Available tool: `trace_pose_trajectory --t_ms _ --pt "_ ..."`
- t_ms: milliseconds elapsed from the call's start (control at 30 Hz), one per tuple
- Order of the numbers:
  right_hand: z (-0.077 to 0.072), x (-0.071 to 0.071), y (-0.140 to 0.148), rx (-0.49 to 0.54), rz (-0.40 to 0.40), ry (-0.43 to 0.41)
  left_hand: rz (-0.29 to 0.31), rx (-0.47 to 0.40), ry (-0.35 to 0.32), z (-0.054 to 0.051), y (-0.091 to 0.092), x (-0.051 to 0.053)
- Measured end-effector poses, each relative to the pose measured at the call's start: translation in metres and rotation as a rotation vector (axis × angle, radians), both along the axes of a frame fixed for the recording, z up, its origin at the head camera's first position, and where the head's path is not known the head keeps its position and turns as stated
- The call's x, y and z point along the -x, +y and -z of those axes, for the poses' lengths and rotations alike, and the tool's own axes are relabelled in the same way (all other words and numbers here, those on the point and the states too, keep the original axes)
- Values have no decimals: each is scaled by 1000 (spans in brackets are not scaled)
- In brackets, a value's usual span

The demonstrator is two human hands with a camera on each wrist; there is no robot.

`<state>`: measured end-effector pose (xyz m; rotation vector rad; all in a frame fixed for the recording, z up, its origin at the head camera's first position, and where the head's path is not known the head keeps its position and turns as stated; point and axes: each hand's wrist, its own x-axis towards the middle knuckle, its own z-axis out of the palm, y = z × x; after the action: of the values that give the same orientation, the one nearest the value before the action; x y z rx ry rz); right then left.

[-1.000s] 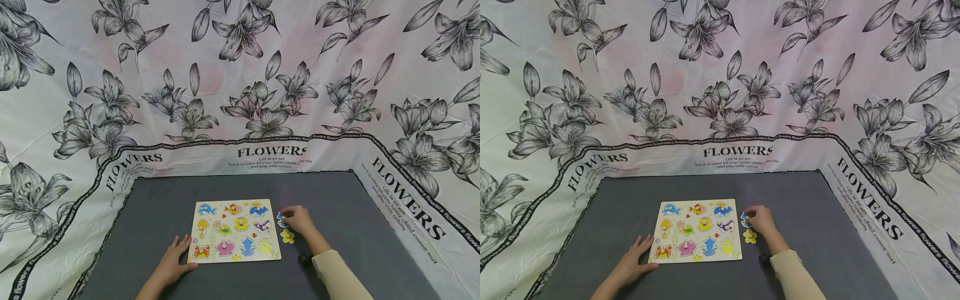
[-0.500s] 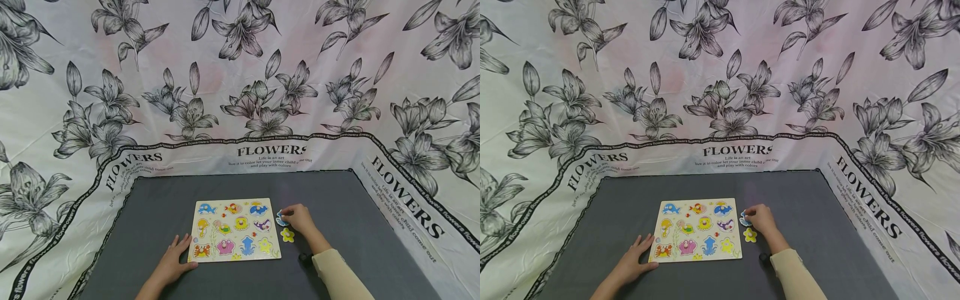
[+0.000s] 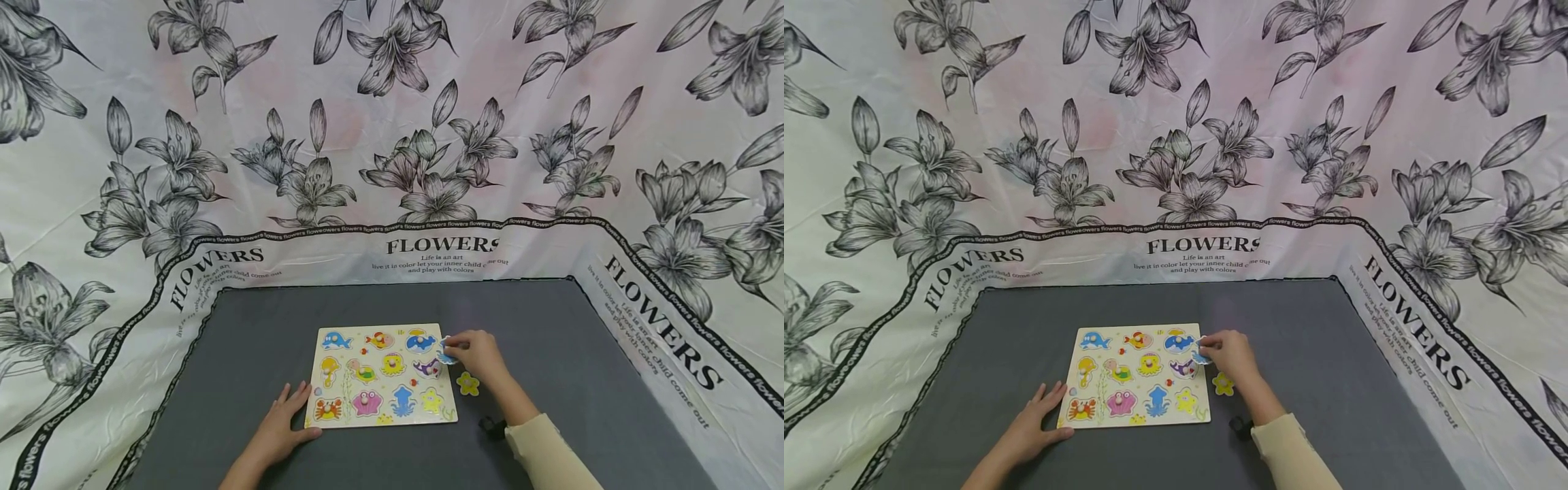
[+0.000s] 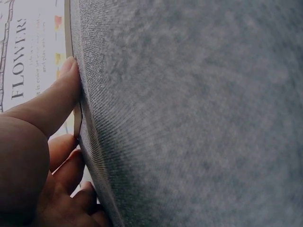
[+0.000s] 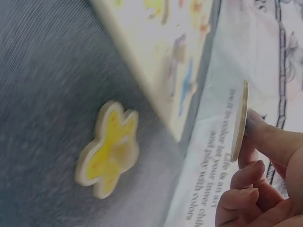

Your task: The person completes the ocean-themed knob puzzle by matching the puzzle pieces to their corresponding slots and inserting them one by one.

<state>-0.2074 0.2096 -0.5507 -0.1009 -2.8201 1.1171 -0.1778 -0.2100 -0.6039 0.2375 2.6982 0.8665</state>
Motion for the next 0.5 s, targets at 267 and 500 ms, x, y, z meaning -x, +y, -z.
trace_pose_trajectory --t_ms 267,500 --pt "-10 -12 -23 46 -38 28 -6 -7 -2 1 0 -1" --pt "-6 -22 -44 37 -103 16 10 -20 26 0 0 -1"
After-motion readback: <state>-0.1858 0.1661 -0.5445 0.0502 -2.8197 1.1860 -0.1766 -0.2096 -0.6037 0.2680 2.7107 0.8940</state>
